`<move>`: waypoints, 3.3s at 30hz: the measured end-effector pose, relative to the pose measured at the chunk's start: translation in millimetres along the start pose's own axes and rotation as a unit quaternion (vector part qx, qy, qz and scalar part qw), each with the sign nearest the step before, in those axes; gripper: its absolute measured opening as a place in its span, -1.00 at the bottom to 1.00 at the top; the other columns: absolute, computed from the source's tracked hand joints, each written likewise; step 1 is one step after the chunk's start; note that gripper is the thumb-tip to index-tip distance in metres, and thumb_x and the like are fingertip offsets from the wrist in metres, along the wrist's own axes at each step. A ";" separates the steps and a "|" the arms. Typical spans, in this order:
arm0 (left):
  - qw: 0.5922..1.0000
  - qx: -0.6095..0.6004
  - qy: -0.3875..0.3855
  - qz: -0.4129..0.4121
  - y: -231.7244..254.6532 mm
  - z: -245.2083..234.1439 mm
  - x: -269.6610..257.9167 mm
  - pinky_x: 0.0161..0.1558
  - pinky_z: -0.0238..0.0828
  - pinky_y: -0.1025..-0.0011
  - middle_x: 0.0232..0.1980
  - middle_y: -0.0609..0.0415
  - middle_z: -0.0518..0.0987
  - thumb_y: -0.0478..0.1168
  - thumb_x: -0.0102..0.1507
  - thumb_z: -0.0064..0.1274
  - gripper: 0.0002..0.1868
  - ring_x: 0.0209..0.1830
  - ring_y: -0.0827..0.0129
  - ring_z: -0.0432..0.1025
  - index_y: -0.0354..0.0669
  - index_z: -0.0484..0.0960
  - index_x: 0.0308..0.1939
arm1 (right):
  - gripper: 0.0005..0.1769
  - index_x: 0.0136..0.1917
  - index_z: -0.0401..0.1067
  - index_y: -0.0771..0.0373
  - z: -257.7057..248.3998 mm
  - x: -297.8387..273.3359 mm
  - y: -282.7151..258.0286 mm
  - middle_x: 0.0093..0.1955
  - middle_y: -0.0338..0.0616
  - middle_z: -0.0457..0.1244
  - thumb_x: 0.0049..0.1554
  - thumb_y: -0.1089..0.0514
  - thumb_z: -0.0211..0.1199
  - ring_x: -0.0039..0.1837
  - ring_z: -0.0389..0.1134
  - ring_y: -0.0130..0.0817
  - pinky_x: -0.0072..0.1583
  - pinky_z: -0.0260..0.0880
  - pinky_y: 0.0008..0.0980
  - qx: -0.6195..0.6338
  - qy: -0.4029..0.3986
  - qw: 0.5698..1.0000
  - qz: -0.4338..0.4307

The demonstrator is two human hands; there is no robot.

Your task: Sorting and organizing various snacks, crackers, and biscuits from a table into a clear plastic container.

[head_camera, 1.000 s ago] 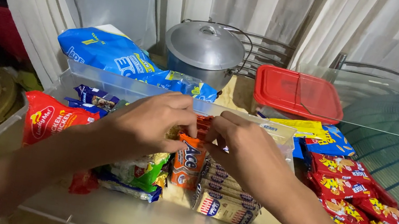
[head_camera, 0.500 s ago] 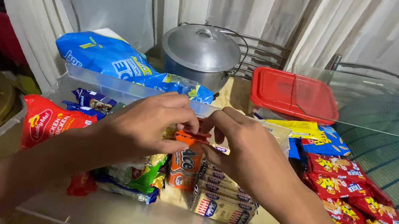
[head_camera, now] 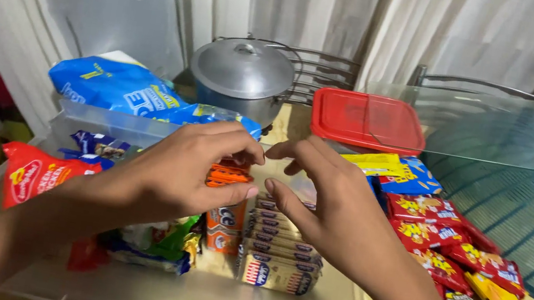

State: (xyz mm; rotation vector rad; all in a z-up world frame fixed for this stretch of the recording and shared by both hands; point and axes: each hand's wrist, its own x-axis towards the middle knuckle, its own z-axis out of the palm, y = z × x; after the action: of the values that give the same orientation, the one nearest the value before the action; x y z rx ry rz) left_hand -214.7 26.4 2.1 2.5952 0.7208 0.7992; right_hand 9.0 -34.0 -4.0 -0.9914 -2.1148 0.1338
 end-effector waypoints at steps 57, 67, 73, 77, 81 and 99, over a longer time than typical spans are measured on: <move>0.960 0.106 -0.260 -0.020 -28.2 231.5 226.9 0.14 0.41 0.22 0.07 -0.27 0.60 0.06 -0.09 0.43 -0.21 0.09 -0.01 0.51 -0.41 0.59 0.06 | -0.50 0.35 0.31 0.28 -85.2 -169.4 148.4 0.32 0.02 0.28 0.15 0.21 0.26 0.34 0.35 -0.06 0.30 0.33 -0.20 -0.047 0.103 0.975 0.192; 0.960 0.086 -0.265 -0.035 -24.9 240.3 227.9 0.05 0.47 0.19 -0.05 -0.20 0.66 -0.09 -0.12 0.47 -0.26 0.01 0.01 0.55 -0.33 0.60 0.08 | -0.48 0.34 0.32 0.26 -82.1 -175.6 156.3 0.27 0.00 0.27 0.11 0.18 0.28 0.25 0.36 -0.09 0.24 0.34 -0.21 -0.040 0.080 0.965 0.248; 0.973 0.053 -0.220 -0.038 -16.7 226.9 228.2 0.01 0.47 0.22 -0.04 -0.14 0.64 -0.15 -0.15 0.48 -0.19 -0.03 0.06 0.55 -0.33 0.53 0.14 | -0.49 0.34 0.31 0.28 -83.4 -177.6 154.3 0.24 0.00 0.28 0.12 0.22 0.28 0.26 0.37 -0.08 0.24 0.35 -0.22 -0.051 0.103 0.971 0.209; 0.986 0.033 -0.164 0.019 -11.0 211.3 230.3 -0.02 0.49 0.21 -0.08 -0.16 0.63 -0.22 -0.15 0.41 -0.28 -0.05 0.04 0.57 -0.33 0.54 0.07 | -0.46 0.36 0.30 0.28 -89.9 -172.3 147.5 0.15 0.00 0.29 0.11 0.24 0.29 0.16 0.40 -0.12 0.15 0.39 -0.24 -0.056 0.137 0.965 0.218; 0.981 0.029 -0.131 0.141 4.9 185.9 222.3 0.10 0.43 0.21 0.01 -0.18 0.59 -0.31 -0.08 0.36 -0.33 0.10 -0.03 0.50 -0.32 0.50 0.11 | -0.50 0.33 0.33 0.27 -100.9 -164.1 131.3 0.08 -0.03 0.30 0.11 0.26 0.28 -0.01 0.40 -0.20 0.06 0.40 -0.25 -0.082 0.172 0.956 0.224; 0.924 0.056 -0.093 0.366 68.8 118.4 162.1 0.31 0.22 0.11 0.29 -0.18 0.46 -0.37 -0.05 0.22 -0.16 0.43 -0.11 0.27 -0.22 0.37 0.35 | -0.54 0.29 0.47 0.23 -113.0 -140.3 98.9 -0.11 -0.30 0.42 0.11 0.14 0.26 -0.10 0.40 -0.59 -0.05 0.47 -0.46 0.353 0.046 0.846 0.396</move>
State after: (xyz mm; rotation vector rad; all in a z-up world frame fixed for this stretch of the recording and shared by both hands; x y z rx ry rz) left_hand -3.1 41.0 8.6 3.0038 -0.3073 0.6833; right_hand 202.1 -87.2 -50.2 -1.2752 -1.2492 1.1554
